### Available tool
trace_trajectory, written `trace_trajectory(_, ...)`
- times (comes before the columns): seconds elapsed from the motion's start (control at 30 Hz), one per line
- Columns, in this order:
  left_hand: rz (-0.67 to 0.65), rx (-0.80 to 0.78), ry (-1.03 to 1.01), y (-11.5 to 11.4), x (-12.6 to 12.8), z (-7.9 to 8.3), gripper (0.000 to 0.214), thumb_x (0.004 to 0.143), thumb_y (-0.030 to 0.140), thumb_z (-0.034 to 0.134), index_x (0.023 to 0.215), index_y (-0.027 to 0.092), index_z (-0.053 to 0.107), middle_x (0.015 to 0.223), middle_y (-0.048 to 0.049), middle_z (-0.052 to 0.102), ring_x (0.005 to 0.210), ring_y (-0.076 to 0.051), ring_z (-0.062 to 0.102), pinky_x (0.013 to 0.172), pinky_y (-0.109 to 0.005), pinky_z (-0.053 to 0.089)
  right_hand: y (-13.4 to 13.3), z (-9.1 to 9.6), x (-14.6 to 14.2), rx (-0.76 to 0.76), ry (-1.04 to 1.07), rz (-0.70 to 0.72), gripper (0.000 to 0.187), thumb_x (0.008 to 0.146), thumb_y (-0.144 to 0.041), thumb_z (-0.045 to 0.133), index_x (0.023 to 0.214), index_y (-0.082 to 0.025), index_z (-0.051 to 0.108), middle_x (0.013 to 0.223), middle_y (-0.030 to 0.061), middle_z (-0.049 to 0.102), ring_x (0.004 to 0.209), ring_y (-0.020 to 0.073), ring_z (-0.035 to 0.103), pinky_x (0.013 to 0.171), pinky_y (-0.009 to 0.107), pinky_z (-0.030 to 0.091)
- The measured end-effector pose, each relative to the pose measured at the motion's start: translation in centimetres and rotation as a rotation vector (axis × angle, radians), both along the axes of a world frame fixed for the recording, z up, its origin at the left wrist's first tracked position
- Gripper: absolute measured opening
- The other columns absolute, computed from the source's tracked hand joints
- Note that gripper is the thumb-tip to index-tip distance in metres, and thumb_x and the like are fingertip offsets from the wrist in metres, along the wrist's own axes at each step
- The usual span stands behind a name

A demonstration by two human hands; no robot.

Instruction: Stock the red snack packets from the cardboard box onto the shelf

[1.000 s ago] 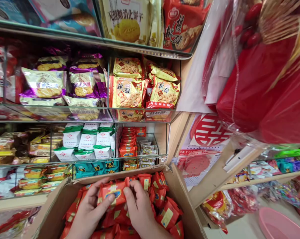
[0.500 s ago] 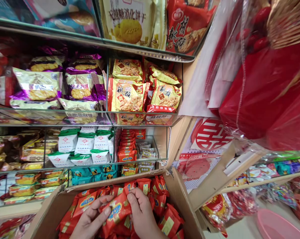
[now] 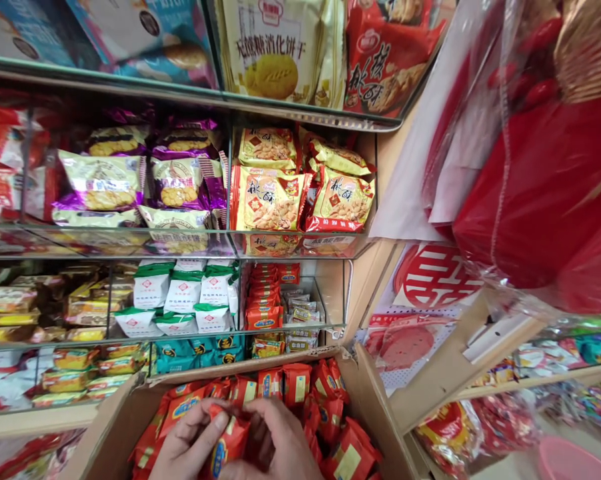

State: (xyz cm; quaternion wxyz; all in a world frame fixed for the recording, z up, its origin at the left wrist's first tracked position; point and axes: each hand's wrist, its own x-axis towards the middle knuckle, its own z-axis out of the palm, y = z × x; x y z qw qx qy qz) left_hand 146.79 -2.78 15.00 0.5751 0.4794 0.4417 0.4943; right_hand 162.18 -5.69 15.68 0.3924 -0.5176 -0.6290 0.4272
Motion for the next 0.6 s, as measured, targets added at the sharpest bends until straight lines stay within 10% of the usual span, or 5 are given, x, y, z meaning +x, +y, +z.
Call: trace_trajectory(0.6,-0.110,0.092,0.203,0.9,-1.2,2.4,0.024,0.071,0.040,0.057,0.058,0.020,0.057,0.056,0.0036,0.053,0.054,-0.012,0.050,0.053,-0.021,0.044,-0.3,2.3,0.7,0.005,-0.131,0.083,0.031,0.073,-0.029,0.056,0.103,-0.024,0.054,0.096,0.0019,0.061,0.087,0.0182,0.056,0.076,0.027,0.043)
